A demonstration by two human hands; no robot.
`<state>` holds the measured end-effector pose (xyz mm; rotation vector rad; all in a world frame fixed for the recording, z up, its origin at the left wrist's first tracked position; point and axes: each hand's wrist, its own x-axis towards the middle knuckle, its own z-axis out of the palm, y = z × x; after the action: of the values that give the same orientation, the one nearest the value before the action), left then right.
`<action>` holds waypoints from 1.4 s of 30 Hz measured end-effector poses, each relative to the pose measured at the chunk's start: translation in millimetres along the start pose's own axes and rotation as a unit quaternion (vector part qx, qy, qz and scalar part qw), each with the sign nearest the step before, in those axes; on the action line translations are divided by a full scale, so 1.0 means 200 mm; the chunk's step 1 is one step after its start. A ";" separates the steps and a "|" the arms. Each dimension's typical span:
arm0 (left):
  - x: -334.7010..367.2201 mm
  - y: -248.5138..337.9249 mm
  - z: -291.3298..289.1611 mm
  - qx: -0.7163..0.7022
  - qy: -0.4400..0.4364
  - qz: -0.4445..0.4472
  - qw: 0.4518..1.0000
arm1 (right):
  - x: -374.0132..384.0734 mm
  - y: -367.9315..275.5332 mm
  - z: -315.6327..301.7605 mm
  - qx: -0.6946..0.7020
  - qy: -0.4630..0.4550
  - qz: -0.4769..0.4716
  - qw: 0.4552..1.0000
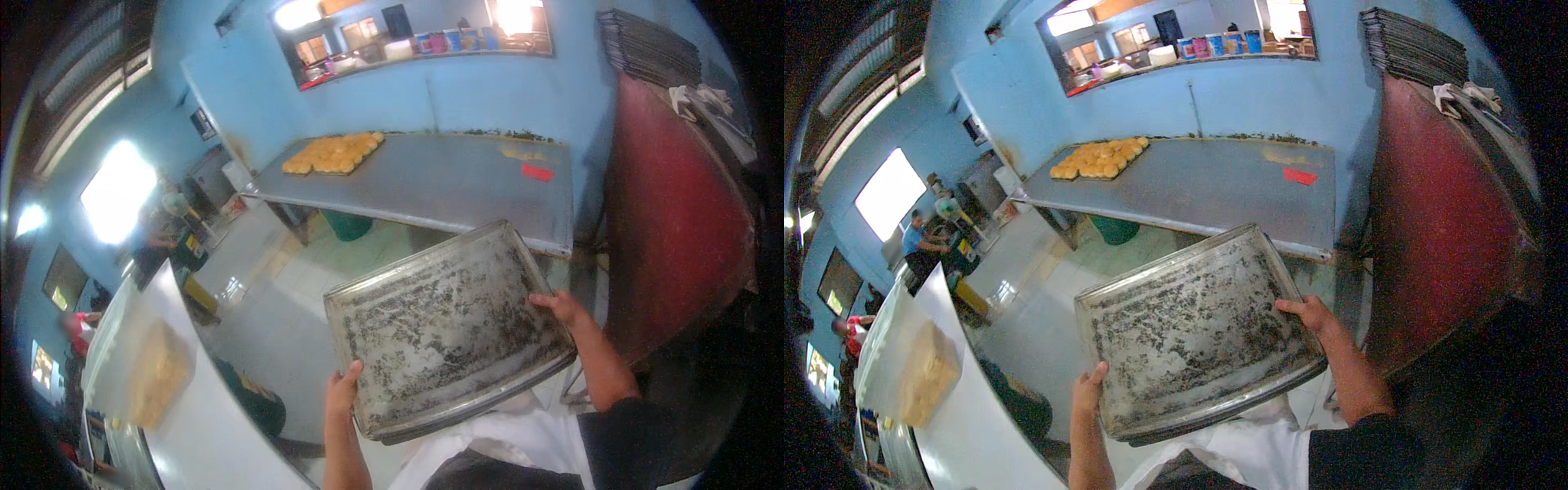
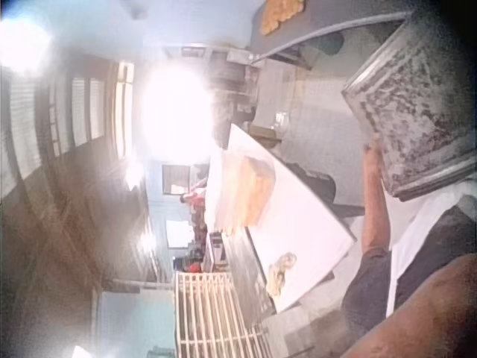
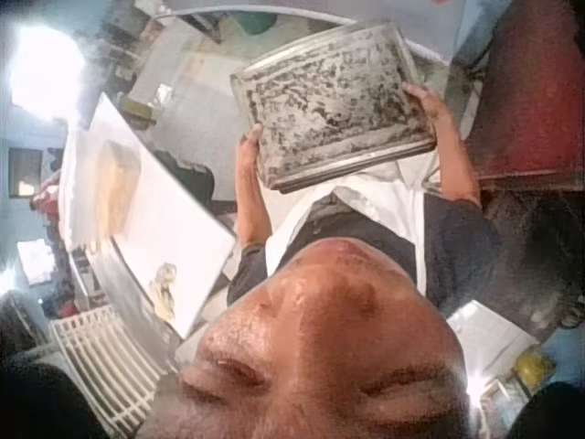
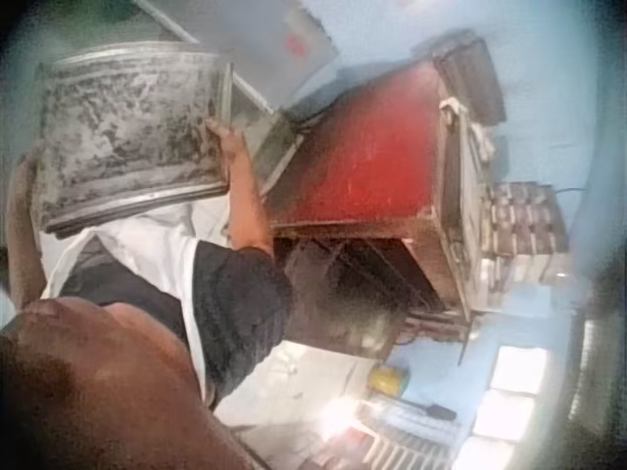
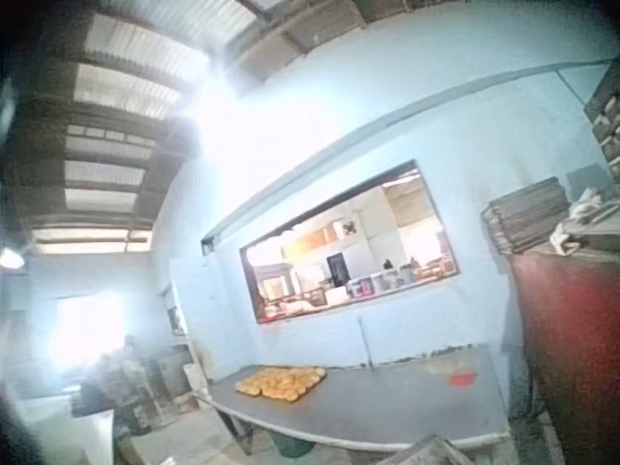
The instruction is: The person scrubs multiple metal baking trays with a red scrubbing pad on a stainless steel worktable. They repeatedly pick up trays, scrub both sides, and stack them. A tray of baked buns remains on the table throughout.
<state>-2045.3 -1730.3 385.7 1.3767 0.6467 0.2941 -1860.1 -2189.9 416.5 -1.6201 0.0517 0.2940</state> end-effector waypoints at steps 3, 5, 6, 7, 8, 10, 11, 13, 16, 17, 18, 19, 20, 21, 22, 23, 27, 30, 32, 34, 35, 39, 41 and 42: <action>-0.10 0.17 0.06 0.016 0.018 -0.054 0.998 | -0.03 -0.05 0.01 0.006 -0.008 0.020 1.000; -0.09 0.17 -0.01 0.091 0.059 -0.080 0.991 | -0.10 -0.17 0.08 -0.029 -0.007 0.056 0.998; -0.11 0.20 -0.03 0.081 0.038 -0.084 0.992 | -0.11 -0.20 0.10 -0.042 -0.006 0.065 0.997; -0.15 0.26 0.01 0.072 0.010 -0.086 0.994 | -0.13 -0.21 0.06 -0.053 0.003 0.073 0.996; -0.20 0.31 0.02 0.067 -0.010 -0.091 0.994 | -0.15 -0.24 0.08 -0.062 0.002 0.086 0.994; -0.26 0.42 0.07 0.131 0.026 -0.136 0.982 | -0.15 -0.29 0.07 -0.086 -0.008 0.136 0.987; -0.29 0.49 0.10 0.168 0.035 -0.153 0.973 | -0.10 -0.28 0.05 -0.133 -0.005 0.149 0.980; -0.22 0.45 0.12 0.167 0.035 -0.166 0.971 | -0.06 -0.30 0.02 -0.174 0.001 0.131 0.976; -0.01 0.10 0.07 0.065 0.019 -0.161 0.985 | 0.11 -0.34 -0.10 -0.247 -0.007 0.126 0.961; 0.00 0.06 0.03 0.031 0.023 -0.171 0.985 | 0.15 -0.38 -0.08 -0.239 -0.029 0.116 0.964; 0.00 0.06 0.01 -0.003 0.026 -0.184 0.983 | 0.19 -0.42 -0.06 -0.266 -0.021 0.111 0.957; -0.06 0.08 0.00 -0.026 0.021 -0.193 0.981 | 0.20 -0.45 -0.04 -0.298 -0.015 0.120 0.947; -0.17 0.09 0.01 -0.052 0.015 -0.210 0.976 | 0.21 -0.46 -0.05 -0.333 -0.009 0.135 0.933; -0.26 0.12 0.03 -0.077 0.011 -0.227 0.971 | 0.24 -0.49 -0.07 -0.322 -0.057 0.155 0.932; -0.32 0.17 0.05 -0.080 0.009 -0.220 0.972 | 0.27 -0.53 -0.07 -0.304 -0.101 0.162 0.933; -0.38 0.23 0.05 -0.082 0.013 -0.211 0.974 | 0.27 -0.59 -0.04 -0.321 -0.114 0.136 0.930; -0.49 0.35 0.17 -0.055 0.040 -0.203 0.977 | 0.35 -0.76 -0.17 -0.379 -0.007 0.037 0.925; -0.54 0.40 0.23 -0.069 0.061 -0.182 0.979 | 0.41 -0.66 -0.44 -0.430 0.146 0.047 0.890; -0.56 0.34 0.22 -0.094 0.049 -0.165 0.981 | 0.35 -0.60 -0.64 -0.541 0.206 0.086 0.811; -0.55 0.31 0.22 -0.114 0.030 -0.142 0.983 | 0.25 -0.56 -0.76 -0.506 0.270 0.078 0.816; -0.60 0.40 0.29 -0.096 0.053 -0.162 0.981 | 0.19 -0.55 -0.81 -0.516 0.266 0.086 0.810; -0.63 0.44 0.29 -0.078 0.050 -0.191 0.977 | 0.02 -0.53 -0.82 -0.534 0.228 0.131 0.804; -0.59 0.42 0.24 -0.068 0.041 -0.196 0.977 | -0.03 -0.45 -0.77 -0.519 0.217 0.152 0.812; -0.56 0.38 0.19 -0.062 0.038 -0.198 0.978 | -0.03 -0.42 -0.73 -0.508 0.217 0.156 0.819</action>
<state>-2098.7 -1809.4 489.9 1.0928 0.9320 0.0655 -1825.4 -2328.8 505.6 -2.7391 0.6052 0.1966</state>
